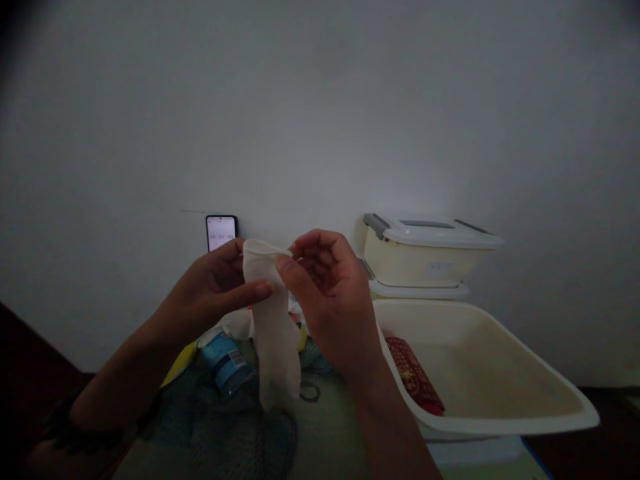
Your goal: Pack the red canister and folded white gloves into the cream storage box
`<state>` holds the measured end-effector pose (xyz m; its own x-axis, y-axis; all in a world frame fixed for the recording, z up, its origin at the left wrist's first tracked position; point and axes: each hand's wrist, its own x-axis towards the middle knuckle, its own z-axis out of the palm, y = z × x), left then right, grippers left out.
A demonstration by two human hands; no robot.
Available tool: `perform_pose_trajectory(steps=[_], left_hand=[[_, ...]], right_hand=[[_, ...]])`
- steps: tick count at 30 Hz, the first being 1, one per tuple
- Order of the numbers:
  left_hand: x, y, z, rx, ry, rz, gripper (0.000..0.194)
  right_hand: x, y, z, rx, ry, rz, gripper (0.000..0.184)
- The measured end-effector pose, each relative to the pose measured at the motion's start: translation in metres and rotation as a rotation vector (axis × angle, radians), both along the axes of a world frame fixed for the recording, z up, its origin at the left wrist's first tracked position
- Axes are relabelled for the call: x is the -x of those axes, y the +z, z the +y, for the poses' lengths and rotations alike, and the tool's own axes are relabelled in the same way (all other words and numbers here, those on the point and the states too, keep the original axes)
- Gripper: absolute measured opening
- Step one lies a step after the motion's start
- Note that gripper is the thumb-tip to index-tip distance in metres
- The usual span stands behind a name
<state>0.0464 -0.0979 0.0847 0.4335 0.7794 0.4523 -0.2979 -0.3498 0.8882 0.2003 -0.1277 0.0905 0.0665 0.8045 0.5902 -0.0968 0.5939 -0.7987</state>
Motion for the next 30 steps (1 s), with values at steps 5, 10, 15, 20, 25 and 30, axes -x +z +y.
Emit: perform_pose_trajectory(steps=[5,10,15,20,25,30], left_hand=[[0.001,0.003,-0.002,0.022,0.108,0.005,0.023],[0.008,0.004,0.000,0.014,0.211,0.095,0.029],[0.010,0.004,0.002,-0.051,0.228,0.115,0.024],[0.009,0.003,0.002,-0.073,0.140,0.045,0.015],[0.009,0.005,0.001,-0.096,0.104,-0.014,0.008],[0.010,0.006,0.001,-0.162,0.239,0.026,0.010]], right_hand=[[0.000,-0.002,-0.001,-0.006,0.004,-0.057,0.019],[0.002,-0.003,-0.003,0.055,0.020,-0.073,0.026],[0.004,-0.006,0.000,0.080,0.026,-0.092,0.033],[0.002,-0.006,0.001,0.063,-0.028,-0.153,0.017],[0.001,-0.005,0.001,0.047,-0.044,-0.147,0.013],[0.001,-0.006,0.000,0.025,-0.038,-0.132,0.017]])
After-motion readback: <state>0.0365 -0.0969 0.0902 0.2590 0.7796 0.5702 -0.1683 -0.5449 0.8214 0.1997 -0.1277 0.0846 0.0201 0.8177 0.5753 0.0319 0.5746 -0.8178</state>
